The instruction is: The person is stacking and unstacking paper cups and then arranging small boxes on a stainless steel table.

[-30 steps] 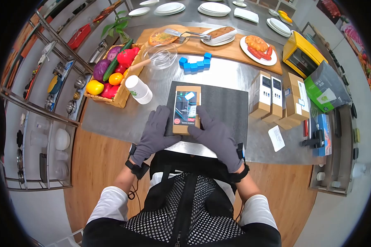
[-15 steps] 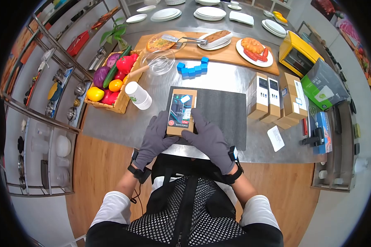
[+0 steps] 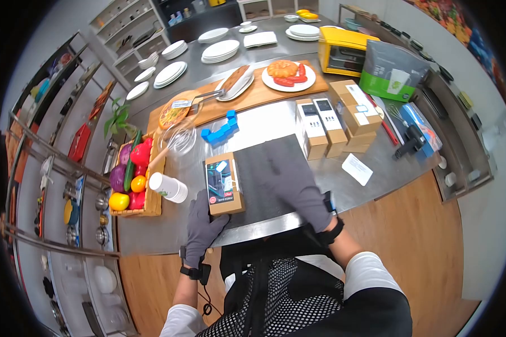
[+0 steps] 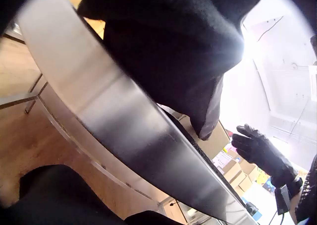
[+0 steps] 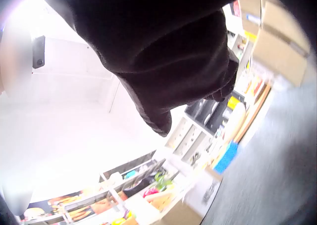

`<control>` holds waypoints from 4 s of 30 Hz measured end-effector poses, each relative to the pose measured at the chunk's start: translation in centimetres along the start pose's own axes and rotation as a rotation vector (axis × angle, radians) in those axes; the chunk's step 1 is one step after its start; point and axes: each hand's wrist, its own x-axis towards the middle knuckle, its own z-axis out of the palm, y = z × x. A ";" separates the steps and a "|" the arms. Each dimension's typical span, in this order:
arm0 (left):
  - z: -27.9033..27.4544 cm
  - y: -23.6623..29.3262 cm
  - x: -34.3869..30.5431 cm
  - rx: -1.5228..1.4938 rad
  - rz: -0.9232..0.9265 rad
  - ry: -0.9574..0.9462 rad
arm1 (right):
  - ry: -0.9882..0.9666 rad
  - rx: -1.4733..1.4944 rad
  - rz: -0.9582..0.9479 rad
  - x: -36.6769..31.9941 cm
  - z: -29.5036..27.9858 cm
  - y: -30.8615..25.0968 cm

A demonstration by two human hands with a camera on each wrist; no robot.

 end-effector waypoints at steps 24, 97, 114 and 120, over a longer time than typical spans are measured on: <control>0.2 -0.7 -0.6 0.053 -0.006 -0.053 | 0.414 -0.466 0.358 4.0 -15.4 8.1; 2.0 -2.7 -1.4 0.164 0.045 0.067 | 0.232 -0.391 0.518 3.3 -14.3 15.5; 0.7 -1.0 -0.8 0.093 0.047 0.058 | 0.203 -0.529 0.615 4.1 -14.4 16.6; 0.6 -1.1 -0.5 0.065 0.068 0.044 | 0.324 -0.182 0.577 3.5 -16.5 7.4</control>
